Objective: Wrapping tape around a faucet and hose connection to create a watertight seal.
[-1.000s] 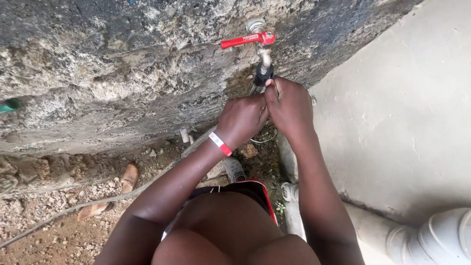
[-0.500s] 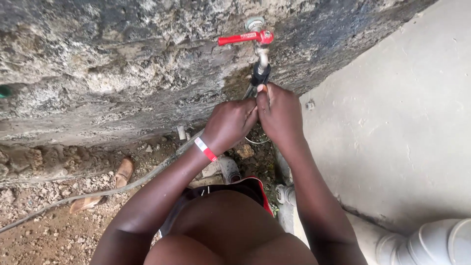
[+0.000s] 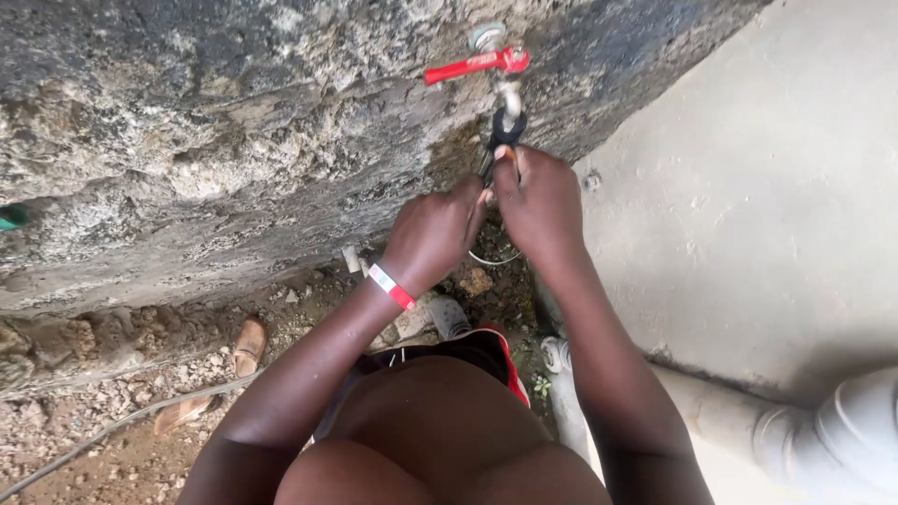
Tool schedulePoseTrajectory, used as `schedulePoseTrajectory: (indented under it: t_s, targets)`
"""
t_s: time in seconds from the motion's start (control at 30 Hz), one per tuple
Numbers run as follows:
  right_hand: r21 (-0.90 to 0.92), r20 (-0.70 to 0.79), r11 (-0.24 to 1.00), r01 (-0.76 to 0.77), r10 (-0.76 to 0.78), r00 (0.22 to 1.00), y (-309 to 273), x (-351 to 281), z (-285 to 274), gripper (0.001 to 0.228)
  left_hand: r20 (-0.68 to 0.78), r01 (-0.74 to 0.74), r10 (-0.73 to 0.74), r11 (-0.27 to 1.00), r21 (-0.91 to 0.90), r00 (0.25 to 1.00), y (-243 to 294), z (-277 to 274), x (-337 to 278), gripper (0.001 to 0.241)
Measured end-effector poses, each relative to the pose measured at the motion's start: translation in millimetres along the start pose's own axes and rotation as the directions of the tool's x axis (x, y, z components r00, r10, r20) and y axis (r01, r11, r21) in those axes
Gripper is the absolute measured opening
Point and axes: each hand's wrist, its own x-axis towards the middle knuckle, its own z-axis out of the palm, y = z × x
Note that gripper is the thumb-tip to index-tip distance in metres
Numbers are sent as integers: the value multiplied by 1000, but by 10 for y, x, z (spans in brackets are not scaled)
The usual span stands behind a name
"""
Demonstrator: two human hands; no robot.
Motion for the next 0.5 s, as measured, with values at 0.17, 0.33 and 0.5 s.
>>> schedulePoseTrajectory:
  t_s: [0.17, 0.33, 0.5]
  targets:
    - [275, 67, 959, -62, 45, 997, 105, -1, 56, 45, 7, -56, 56, 998, 28, 998, -136, -40, -105, 26]
    - [466, 153, 860, -205, 150, 977, 300, -140, -63, 46, 14, -1, 2, 996, -84, 1000, -234, -162, -154, 30]
    - [537, 97, 822, -190, 164, 982, 438, -216, -170, 40, 27, -21, 21, 1000, -2, 999, -333, -212, -104, 31]
